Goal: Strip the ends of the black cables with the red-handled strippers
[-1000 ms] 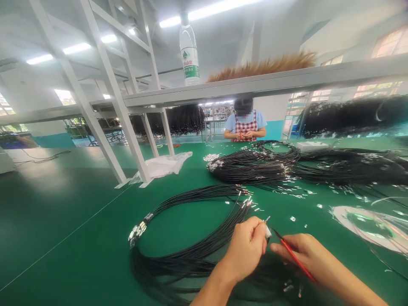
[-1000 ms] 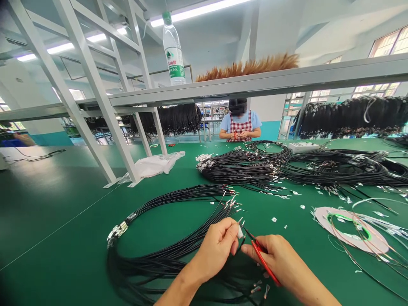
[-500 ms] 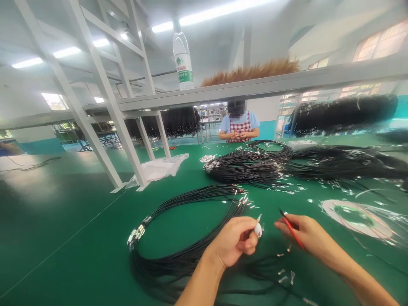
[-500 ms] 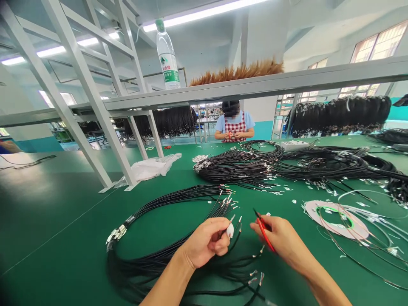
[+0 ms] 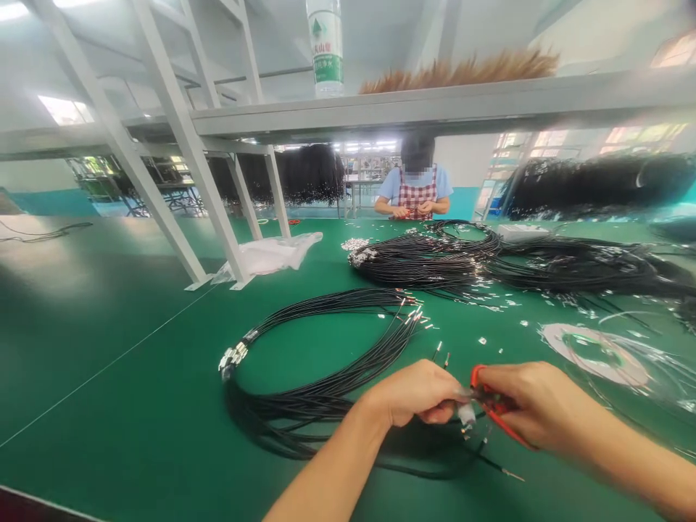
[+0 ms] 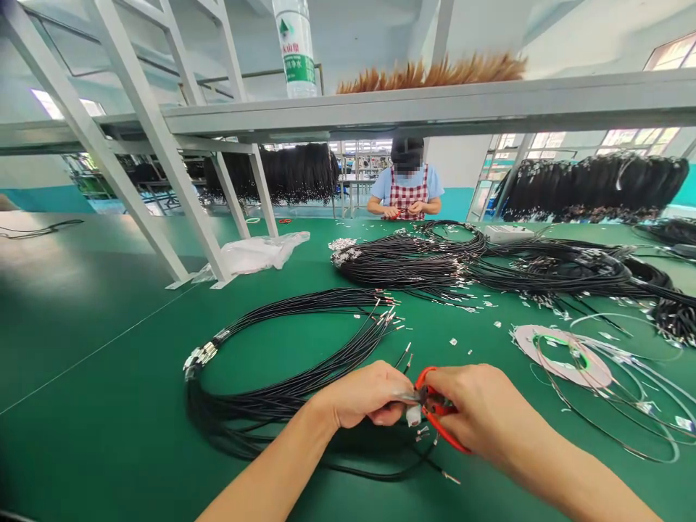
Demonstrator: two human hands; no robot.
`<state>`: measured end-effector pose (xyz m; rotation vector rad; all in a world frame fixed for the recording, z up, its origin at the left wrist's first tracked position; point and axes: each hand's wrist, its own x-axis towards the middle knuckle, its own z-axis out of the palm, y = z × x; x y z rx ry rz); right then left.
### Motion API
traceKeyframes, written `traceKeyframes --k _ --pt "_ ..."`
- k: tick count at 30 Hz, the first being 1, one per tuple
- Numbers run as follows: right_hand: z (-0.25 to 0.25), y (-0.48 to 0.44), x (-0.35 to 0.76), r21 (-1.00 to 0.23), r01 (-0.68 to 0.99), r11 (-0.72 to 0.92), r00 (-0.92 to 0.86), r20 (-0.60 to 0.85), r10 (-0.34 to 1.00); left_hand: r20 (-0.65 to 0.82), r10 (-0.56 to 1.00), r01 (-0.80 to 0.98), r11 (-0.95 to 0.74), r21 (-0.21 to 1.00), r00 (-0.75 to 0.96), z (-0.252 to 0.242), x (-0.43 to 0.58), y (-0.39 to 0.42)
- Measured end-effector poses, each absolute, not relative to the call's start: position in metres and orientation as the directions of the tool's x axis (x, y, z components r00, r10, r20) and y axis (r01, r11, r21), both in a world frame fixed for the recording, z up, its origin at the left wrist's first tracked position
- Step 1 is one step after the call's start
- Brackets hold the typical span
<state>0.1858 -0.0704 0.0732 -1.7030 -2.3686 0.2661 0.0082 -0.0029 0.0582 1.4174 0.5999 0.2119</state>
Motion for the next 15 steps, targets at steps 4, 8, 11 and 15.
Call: traceKeyframes --k 4,8,11,15 --pt "0.076 -0.08 0.174 -0.035 0.917 0.396 -0.397 -0.027 0.917 -0.327 0.446 0.355 0.021 0.934 0.833 0.061 0.008 -0.009" --pt "0.08 -0.084 0.17 -0.2 0.919 0.34 -0.364 -0.096 0.927 -0.356 0.367 0.394 -0.03 0.919 0.859 0.061 0.006 -0.011" --pt "0.084 -0.084 0.171 -0.496 0.853 0.165 -0.324 -0.254 0.911 -0.344 0.293 0.358 0.006 0.934 0.892 0.056 0.005 -0.008" --pt "0.093 -0.082 0.171 -0.746 0.64 -0.184 -0.351 -0.497 0.793 -0.33 0.244 0.326 0.056 0.944 0.912 0.052 0.004 -0.006"
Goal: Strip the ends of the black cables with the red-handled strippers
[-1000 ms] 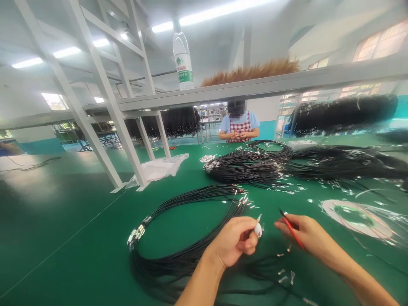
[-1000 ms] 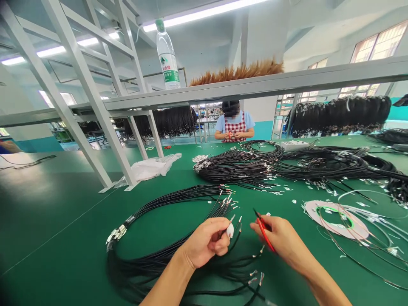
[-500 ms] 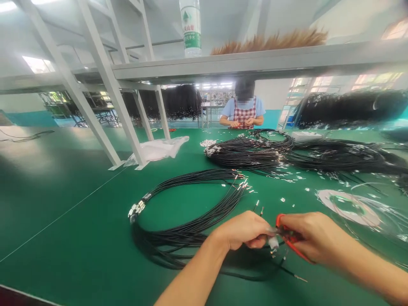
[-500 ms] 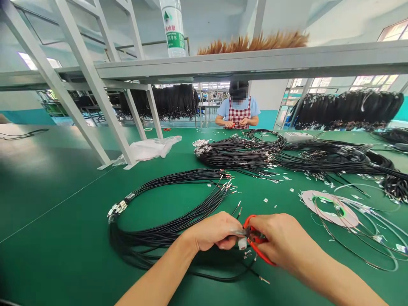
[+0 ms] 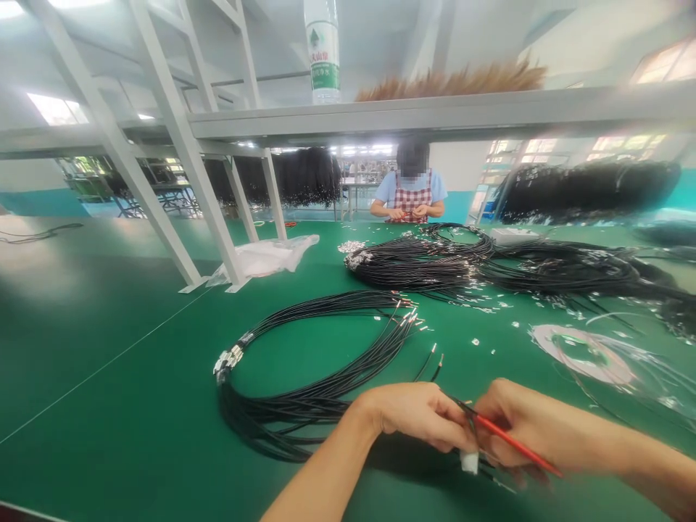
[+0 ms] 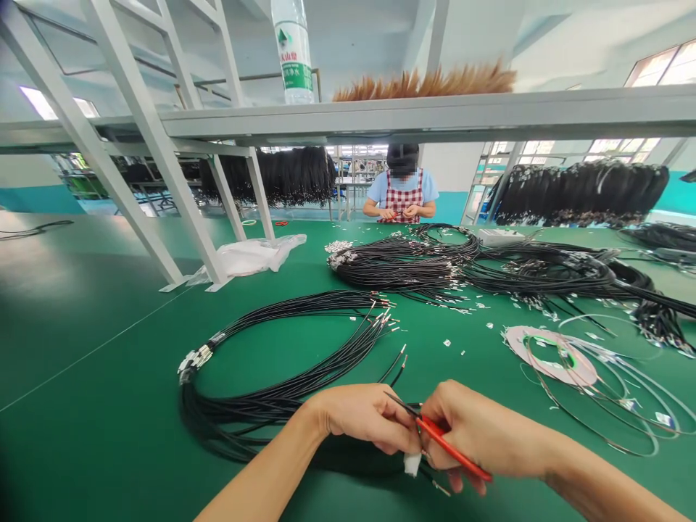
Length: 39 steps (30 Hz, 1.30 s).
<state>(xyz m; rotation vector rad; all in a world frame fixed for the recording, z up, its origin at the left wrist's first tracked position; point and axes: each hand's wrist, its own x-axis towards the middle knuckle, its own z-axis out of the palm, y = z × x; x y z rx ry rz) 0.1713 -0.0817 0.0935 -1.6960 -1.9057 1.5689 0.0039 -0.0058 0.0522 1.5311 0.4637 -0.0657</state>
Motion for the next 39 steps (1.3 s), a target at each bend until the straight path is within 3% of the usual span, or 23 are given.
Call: traceKeyframes --k 5,8,13,16,19,21,24,26,29,34,39 --pt "0.093 -0.076 0.173 -0.835 0.474 -0.279 -0.489 -0.513 0.706 -0.3 0.157 0.286 0.104 0.952 0.941 0.05 -0.001 -0.002" --pt "0.082 -0.073 0.179 -0.867 0.399 -0.298 -0.443 -0.467 0.765 -0.222 0.21 0.201 0.119 0.972 0.952 0.05 -0.005 0.003" --pt "0.062 -0.065 0.176 -0.964 -0.009 -0.265 -0.171 -0.259 0.95 0.009 0.577 -0.03 0.027 0.999 0.817 0.049 0.002 0.003" --pt "0.054 -0.06 0.166 -0.934 -0.189 -0.302 -0.027 -0.303 0.953 0.16 0.782 -0.008 -0.195 0.981 0.602 0.047 0.012 0.0" --pt "0.054 -0.054 0.167 -0.909 -0.312 -0.275 0.076 -0.313 0.947 0.261 0.865 0.068 -0.319 0.945 0.428 0.046 0.017 0.001" --pt "0.055 -0.047 0.178 -0.936 -0.3 -0.186 0.226 -0.259 0.939 0.244 0.9 0.076 -0.289 0.954 0.362 0.045 0.017 0.004" --pt "0.056 -0.033 0.202 -0.994 -0.059 -0.09 0.512 -0.108 0.852 0.166 0.921 0.002 -0.177 0.984 0.352 0.042 0.015 0.01" --pt "0.055 -0.022 0.212 -0.998 0.021 -0.061 0.591 -0.037 0.806 0.122 0.919 -0.048 -0.112 0.993 0.375 0.041 0.014 0.012" --pt "0.052 -0.013 0.205 -1.0 -0.015 -0.027 0.529 -0.031 0.848 0.082 0.918 -0.092 -0.05 0.995 0.388 0.041 0.012 0.012" --pt "0.046 -0.015 0.164 -0.986 -0.148 -0.074 0.236 -0.108 0.966 0.069 0.918 -0.081 -0.04 0.996 0.389 0.042 0.014 0.008" --pt "0.04 -0.022 0.148 -0.966 -0.249 -0.064 0.132 -0.1 0.986 0.101 0.907 -0.062 -0.083 0.995 0.409 0.033 0.017 0.008"
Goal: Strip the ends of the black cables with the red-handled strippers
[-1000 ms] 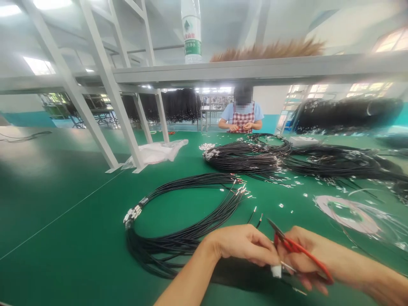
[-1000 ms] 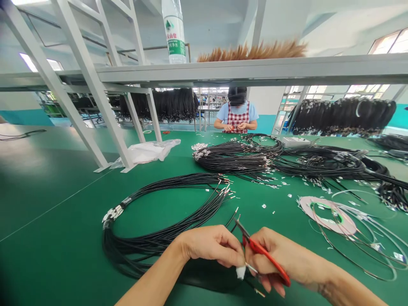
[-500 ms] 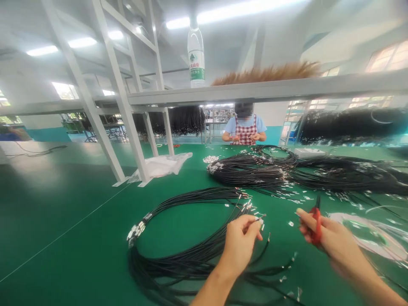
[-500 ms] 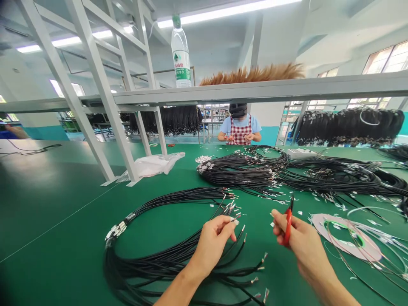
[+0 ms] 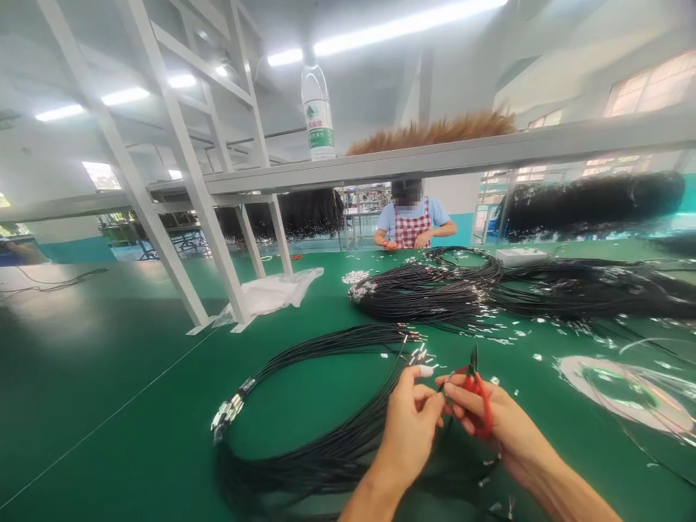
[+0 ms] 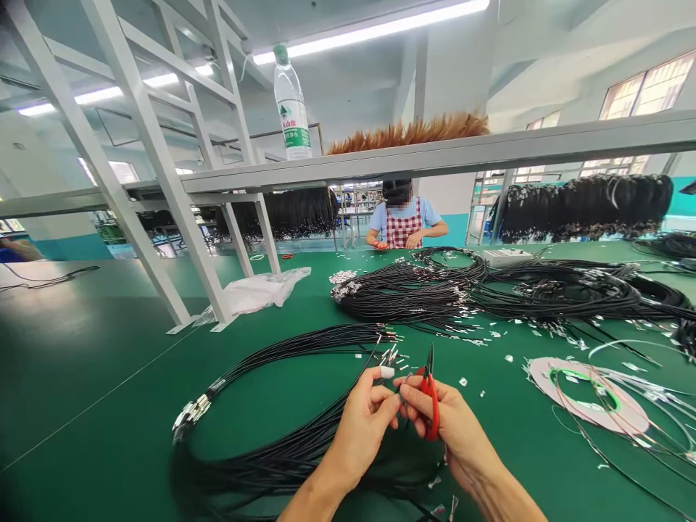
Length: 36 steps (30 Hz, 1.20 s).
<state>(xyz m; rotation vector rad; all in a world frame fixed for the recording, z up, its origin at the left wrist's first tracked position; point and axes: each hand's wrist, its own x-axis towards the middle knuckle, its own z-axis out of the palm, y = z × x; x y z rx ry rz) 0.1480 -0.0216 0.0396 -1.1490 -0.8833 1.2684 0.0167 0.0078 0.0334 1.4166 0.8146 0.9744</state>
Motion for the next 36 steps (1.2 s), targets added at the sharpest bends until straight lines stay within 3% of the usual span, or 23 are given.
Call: traceKeyframes --k 4,7,11,14,16,18,21,23,26,28,36 --pt "0.037 -0.024 0.151 -0.955 -0.284 -0.085 0.099 -0.117 0.988 0.129 0.89 -0.013 -0.137 0.99 0.438 0.042 0.011 0.008" --pt "0.038 -0.025 0.151 -0.974 -0.216 -0.072 0.056 -0.086 0.995 0.17 0.893 0.003 -0.188 0.982 0.416 0.056 0.007 0.005" --pt "0.042 -0.029 0.142 -0.996 0.09 0.001 0.008 0.002 1.0 0.259 0.902 0.044 -0.291 0.956 0.347 0.064 0.007 0.001" --pt "0.042 -0.034 0.134 -0.904 0.386 0.182 0.03 0.21 0.977 0.274 0.923 0.108 -0.312 0.944 0.27 0.062 0.007 0.002" --pt "0.04 -0.036 0.131 -0.788 0.549 0.28 0.033 0.355 0.934 0.207 0.951 0.111 -0.237 0.965 0.228 0.059 0.006 0.006" --pt "0.037 -0.036 0.131 -0.739 0.593 0.318 0.019 0.408 0.913 0.019 0.974 0.02 -0.024 1.0 0.227 0.057 0.003 0.013" --pt "0.038 -0.036 0.133 -0.847 0.445 0.291 0.082 0.362 0.928 -0.261 0.92 -0.135 0.31 0.941 0.291 0.051 -0.001 0.022" --pt "0.041 -0.035 0.135 -0.956 0.234 0.177 0.187 0.223 0.957 -0.296 0.909 -0.175 0.355 0.918 0.292 0.048 -0.001 0.024" --pt "0.045 -0.036 0.136 -0.999 -0.051 0.017 0.226 0.005 0.974 -0.208 0.935 -0.234 0.279 0.931 0.288 0.049 0.002 0.021" --pt "0.046 -0.037 0.136 -0.993 -0.117 -0.012 0.187 -0.034 0.982 -0.112 0.938 -0.288 0.211 0.934 0.327 0.052 0.004 0.016" --pt "0.039 -0.033 0.142 -0.997 -0.054 -0.058 0.038 -0.06 0.997 0.049 0.905 -0.433 0.154 0.888 0.423 0.062 0.005 0.008"
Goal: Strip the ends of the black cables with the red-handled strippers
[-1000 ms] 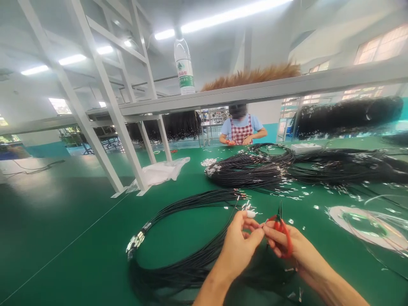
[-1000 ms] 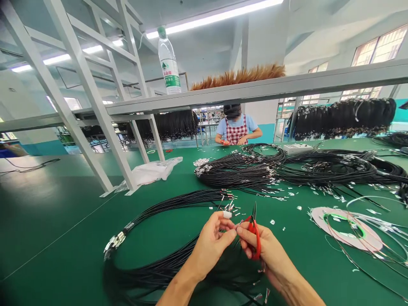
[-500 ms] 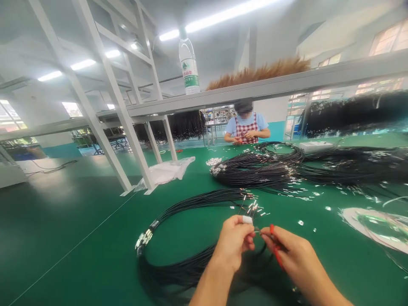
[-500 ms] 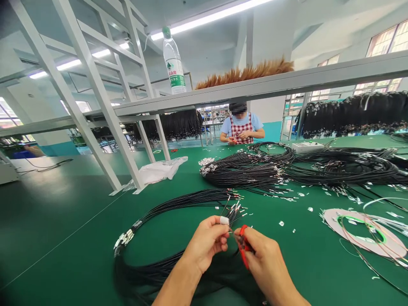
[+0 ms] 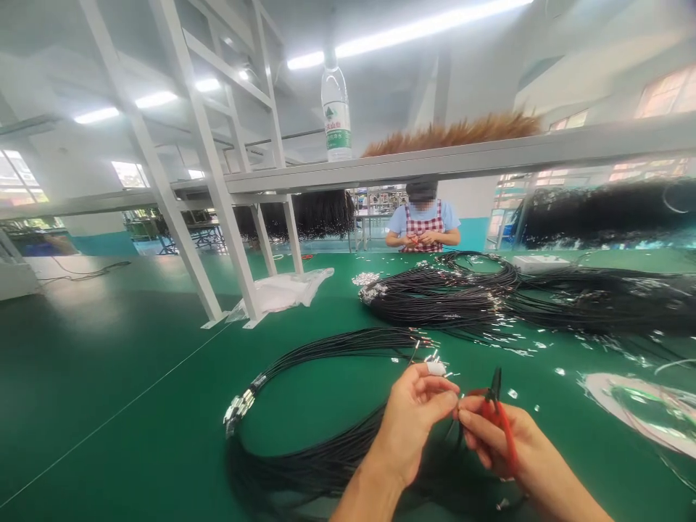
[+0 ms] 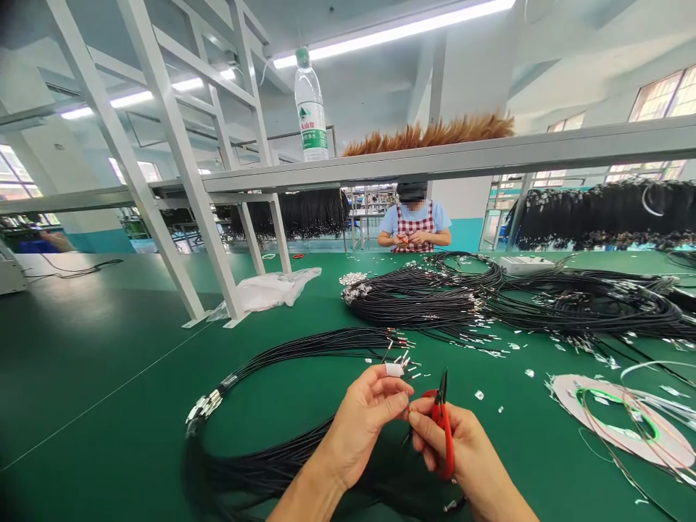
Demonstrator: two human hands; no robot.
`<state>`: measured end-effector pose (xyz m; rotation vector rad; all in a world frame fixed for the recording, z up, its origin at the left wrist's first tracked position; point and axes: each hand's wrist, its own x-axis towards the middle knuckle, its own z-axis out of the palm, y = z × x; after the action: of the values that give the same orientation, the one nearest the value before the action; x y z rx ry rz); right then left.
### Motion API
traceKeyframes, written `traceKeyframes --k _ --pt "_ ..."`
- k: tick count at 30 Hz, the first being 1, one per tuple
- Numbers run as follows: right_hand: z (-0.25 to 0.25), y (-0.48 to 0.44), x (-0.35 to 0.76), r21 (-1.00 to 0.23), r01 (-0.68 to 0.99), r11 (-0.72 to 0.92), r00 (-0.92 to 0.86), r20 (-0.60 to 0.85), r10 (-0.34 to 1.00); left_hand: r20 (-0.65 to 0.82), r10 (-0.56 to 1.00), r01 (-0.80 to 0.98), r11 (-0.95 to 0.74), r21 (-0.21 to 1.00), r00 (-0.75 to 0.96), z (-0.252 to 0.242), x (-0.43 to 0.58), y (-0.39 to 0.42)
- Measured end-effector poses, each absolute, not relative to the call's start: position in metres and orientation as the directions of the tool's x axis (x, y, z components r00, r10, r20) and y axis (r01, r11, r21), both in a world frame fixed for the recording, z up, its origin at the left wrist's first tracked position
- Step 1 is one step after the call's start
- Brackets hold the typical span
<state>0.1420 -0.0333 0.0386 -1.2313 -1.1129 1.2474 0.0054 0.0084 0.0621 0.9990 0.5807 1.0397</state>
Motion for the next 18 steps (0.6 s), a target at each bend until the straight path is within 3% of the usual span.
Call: traceKeyframes --k 12,18 --pt "0.036 -0.031 0.144 -0.997 -0.044 -0.069 0.034 -0.071 0.997 0.008 0.947 -0.354 0.112 0.928 0.321 0.059 0.009 0.007" --pt "0.044 -0.033 0.156 -0.99 0.124 -0.071 -0.078 -0.081 0.994 0.036 0.917 -0.289 0.088 0.953 0.396 0.063 0.009 0.004"
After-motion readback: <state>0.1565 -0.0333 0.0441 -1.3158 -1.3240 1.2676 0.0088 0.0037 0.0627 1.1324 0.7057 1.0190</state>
